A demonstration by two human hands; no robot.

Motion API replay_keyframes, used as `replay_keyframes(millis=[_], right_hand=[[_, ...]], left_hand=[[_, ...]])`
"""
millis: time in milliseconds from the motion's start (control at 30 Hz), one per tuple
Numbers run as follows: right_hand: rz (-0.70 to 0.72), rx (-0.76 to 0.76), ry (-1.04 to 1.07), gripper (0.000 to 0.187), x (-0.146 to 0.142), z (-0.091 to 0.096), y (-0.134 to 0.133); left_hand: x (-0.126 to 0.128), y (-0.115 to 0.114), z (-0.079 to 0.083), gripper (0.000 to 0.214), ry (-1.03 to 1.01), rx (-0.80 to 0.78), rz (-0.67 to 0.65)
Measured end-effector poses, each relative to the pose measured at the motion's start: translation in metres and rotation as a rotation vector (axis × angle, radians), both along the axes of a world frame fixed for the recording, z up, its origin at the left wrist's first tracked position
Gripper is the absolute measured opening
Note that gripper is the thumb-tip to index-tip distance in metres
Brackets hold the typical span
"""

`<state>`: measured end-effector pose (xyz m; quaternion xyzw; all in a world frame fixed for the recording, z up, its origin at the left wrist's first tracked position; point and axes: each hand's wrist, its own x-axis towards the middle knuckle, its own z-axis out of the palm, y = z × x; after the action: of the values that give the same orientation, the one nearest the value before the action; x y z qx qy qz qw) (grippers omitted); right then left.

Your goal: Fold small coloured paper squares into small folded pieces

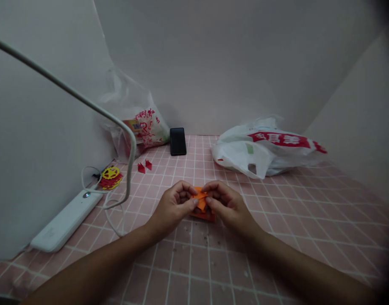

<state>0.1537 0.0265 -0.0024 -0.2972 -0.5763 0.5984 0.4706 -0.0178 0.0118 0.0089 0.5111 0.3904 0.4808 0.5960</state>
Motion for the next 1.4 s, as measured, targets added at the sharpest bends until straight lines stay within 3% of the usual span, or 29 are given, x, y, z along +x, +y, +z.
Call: replay_keyframes(millis=[367, 467, 733, 933, 1200, 1400], right_hand=[[-0.003, -0.102, -0.074, 0.02, 0.0, 0.0033, 0.0048], [0.033, -0.161, -0.06, 0.015, 0.0005, 0.0041, 0.006], [0.073, -0.255, -0.014, 0.016, 0.0018, -0.0013, 0.0041], [0.093, -0.235, -0.03, 0.016, 0.0027, -0.0043, 0.0051], [0.072, -0.111, -0.104, 0.02, 0.0044, 0.0033, 0.0073], [0.027, -0.121, -0.101, 0.026, 0.0014, 0.0047, 0.0028]], left_hand=[[0.0009, -0.002, 0.0012, 0.017, 0.219, 0.089, 0.055], [0.0, 0.0, -0.0004, 0.018, 0.257, 0.127, 0.054], [-0.0024, 0.001, -0.0009, 0.021, 0.131, 0.117, -0.024], [-0.0026, -0.0001, 0.0007, 0.02, 0.054, 0.064, -0.049], [-0.0022, 0.0028, -0.0027, 0.016, 0.105, 0.092, -0.024], [-0.0025, 0.002, -0.0034, 0.023, 0.155, 0.148, -0.017]])
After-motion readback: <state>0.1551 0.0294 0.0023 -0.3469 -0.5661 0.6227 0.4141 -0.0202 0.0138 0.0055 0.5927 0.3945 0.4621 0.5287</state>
